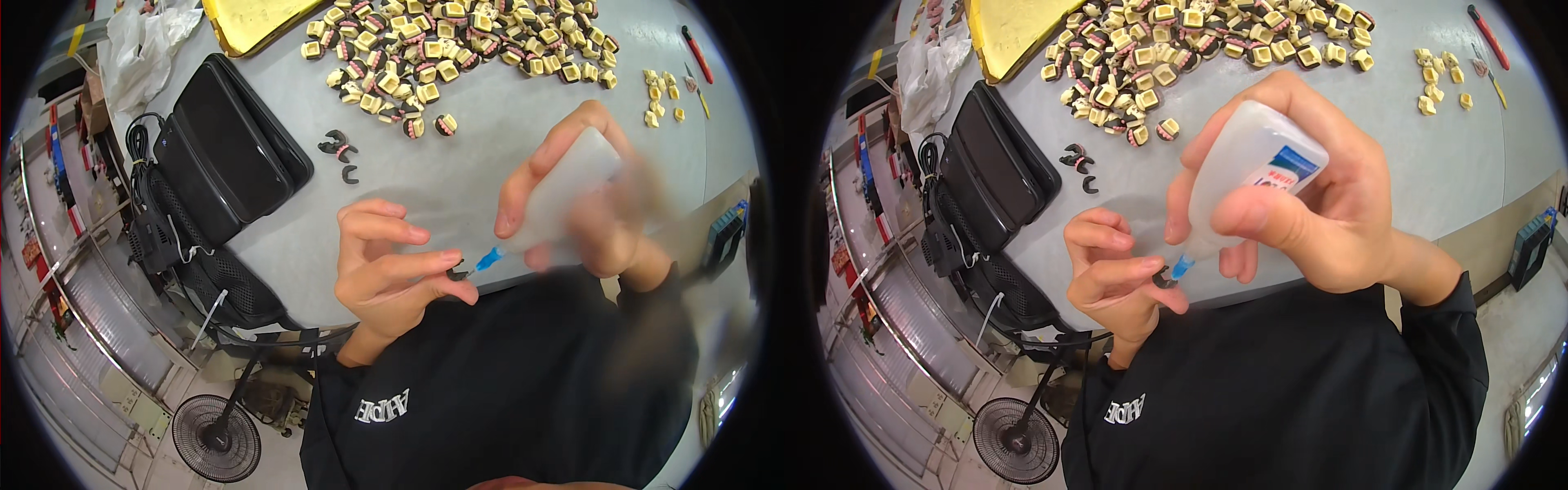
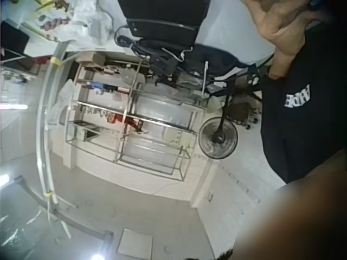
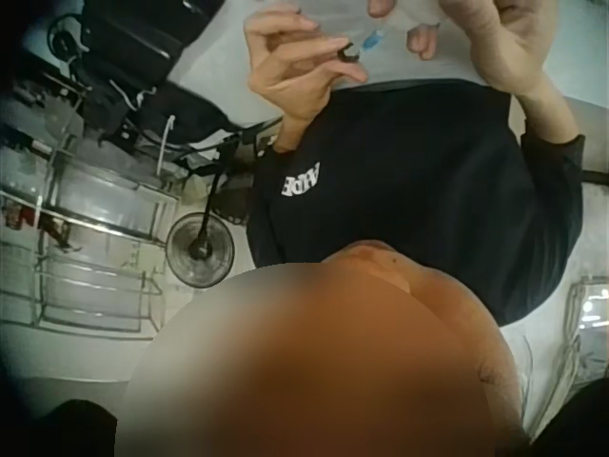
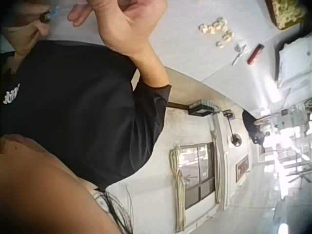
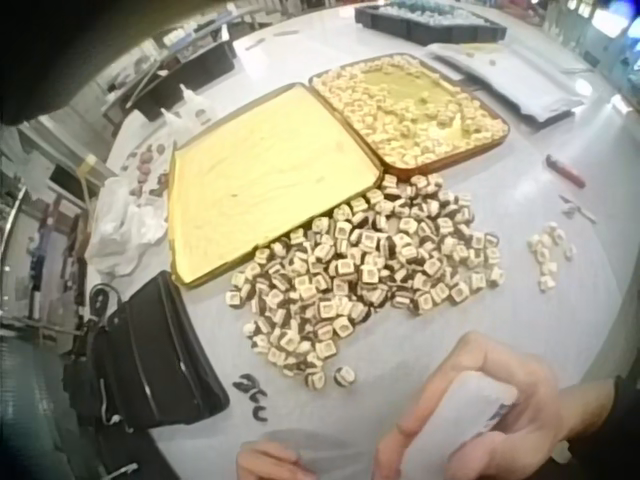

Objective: Gluing small yellow decorative caps onto black plastic bases at a workbench.

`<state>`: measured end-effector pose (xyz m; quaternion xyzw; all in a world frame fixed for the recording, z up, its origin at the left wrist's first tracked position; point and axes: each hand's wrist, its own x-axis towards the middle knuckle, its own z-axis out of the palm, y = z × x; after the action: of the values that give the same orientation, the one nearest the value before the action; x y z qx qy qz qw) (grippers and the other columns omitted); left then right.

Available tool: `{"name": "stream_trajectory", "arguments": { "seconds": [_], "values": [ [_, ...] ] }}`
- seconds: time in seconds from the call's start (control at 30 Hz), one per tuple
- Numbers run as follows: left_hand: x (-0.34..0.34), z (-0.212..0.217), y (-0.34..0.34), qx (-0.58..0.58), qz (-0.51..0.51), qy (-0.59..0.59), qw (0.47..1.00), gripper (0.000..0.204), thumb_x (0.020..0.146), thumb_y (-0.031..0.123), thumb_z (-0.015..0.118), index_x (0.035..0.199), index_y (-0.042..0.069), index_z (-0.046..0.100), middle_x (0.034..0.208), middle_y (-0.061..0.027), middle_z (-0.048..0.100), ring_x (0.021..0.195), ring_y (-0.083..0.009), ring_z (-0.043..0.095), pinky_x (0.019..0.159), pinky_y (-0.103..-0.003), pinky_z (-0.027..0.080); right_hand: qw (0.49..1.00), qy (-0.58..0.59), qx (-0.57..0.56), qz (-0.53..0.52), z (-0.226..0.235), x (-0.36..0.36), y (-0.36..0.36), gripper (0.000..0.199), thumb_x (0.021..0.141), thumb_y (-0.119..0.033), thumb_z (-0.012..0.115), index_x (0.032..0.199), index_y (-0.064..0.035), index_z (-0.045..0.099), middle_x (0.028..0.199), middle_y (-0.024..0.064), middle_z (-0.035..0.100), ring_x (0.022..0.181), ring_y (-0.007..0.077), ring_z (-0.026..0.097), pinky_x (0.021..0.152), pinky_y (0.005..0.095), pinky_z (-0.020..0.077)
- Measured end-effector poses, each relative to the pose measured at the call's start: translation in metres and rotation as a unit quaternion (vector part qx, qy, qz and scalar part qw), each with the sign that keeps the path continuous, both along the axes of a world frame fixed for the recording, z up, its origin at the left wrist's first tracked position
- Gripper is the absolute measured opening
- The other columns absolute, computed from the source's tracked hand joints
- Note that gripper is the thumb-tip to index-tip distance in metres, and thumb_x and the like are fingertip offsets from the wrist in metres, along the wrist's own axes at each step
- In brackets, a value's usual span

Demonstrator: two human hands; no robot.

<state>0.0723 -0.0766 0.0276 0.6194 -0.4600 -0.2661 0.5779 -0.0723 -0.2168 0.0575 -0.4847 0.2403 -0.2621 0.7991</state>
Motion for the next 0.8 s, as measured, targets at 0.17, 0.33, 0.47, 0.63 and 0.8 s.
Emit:
{"name": "stream_trajectory", "arguments": {
  "seconds": [0.17, 0.33, 0.47, 0.63, 0.8],
  "values": [
    [0.001, -0.001, 0.000, -0.003, -0.004, -0.033, 0.999, 0.035, 0.047, 0.034, 0.080, 0.077, 0.017, 0.070, 0.089, 0.0002, 0.049, 0.093, -0.0227, 0.041, 0.075, -0.035, 0.038, 0.999, -0.006, -0.020, 0.036, 0.001, -0.002, -0.004, 0.036, 0.085, -0.033, 0.051, 0.100, -0.0049, 0.034, 0.073, 0.0185, 0.059, 0.050, 0.0147, 0.055, 0.041, 0.0213, 0.0443],
    [0.001, -0.001, -0.001, -0.004, -0.009, -0.039, 0.999, 0.036, 0.047, 0.033, 0.081, 0.077, 0.017, 0.070, 0.089, 0.0003, 0.049, 0.093, -0.0232, 0.041, 0.076, -0.036, 0.038, 0.998, 0.001, -0.010, 0.062, 0.004, -0.005, -0.006, 0.033, 0.085, -0.029, 0.050, 0.100, -0.0050, 0.034, 0.076, 0.0188, 0.060, 0.055, 0.0152, 0.056, 0.043, 0.0217, 0.0452],
    [0.001, 0.000, -0.001, 0.000, -0.012, -0.040, 0.999, 0.036, 0.047, 0.033, 0.081, 0.077, 0.017, 0.070, 0.089, 0.0003, 0.049, 0.094, -0.0236, 0.040, 0.076, -0.036, 0.038, 0.996, 0.023, 0.004, 0.081, 0.010, -0.006, -0.007, 0.033, 0.085, -0.028, 0.051, 0.101, -0.0054, 0.034, 0.079, 0.0187, 0.060, 0.057, 0.0150, 0.056, 0.047, 0.0222, 0.0461],
    [0.001, 0.000, -0.001, -0.004, -0.009, -0.050, 0.999, 0.036, 0.047, 0.033, 0.081, 0.077, 0.017, 0.070, 0.089, 0.0004, 0.049, 0.094, -0.0241, 0.040, 0.076, -0.036, 0.038, 0.995, 0.032, 0.017, 0.094, 0.012, -0.007, -0.007, 0.032, 0.085, -0.027, 0.051, 0.102, -0.0061, 0.033, 0.081, 0.0184, 0.060, 0.058, 0.0149, 0.056, 0.051, 0.0227, 0.0468],
    [0.003, 0.001, -0.001, -0.001, -0.016, -0.063, 0.998, 0.037, 0.047, 0.034, 0.081, 0.077, 0.017, 0.070, 0.088, 0.0007, 0.049, 0.094, -0.0243, 0.040, 0.077, -0.037, 0.038, 0.995, 0.022, 0.019, 0.092, 0.009, -0.007, -0.006, 0.032, 0.085, -0.026, 0.052, 0.102, -0.0059, 0.033, 0.081, 0.0184, 0.060, 0.058, 0.0148, 0.056, 0.050, 0.0223, 0.0463]
  ]
}}
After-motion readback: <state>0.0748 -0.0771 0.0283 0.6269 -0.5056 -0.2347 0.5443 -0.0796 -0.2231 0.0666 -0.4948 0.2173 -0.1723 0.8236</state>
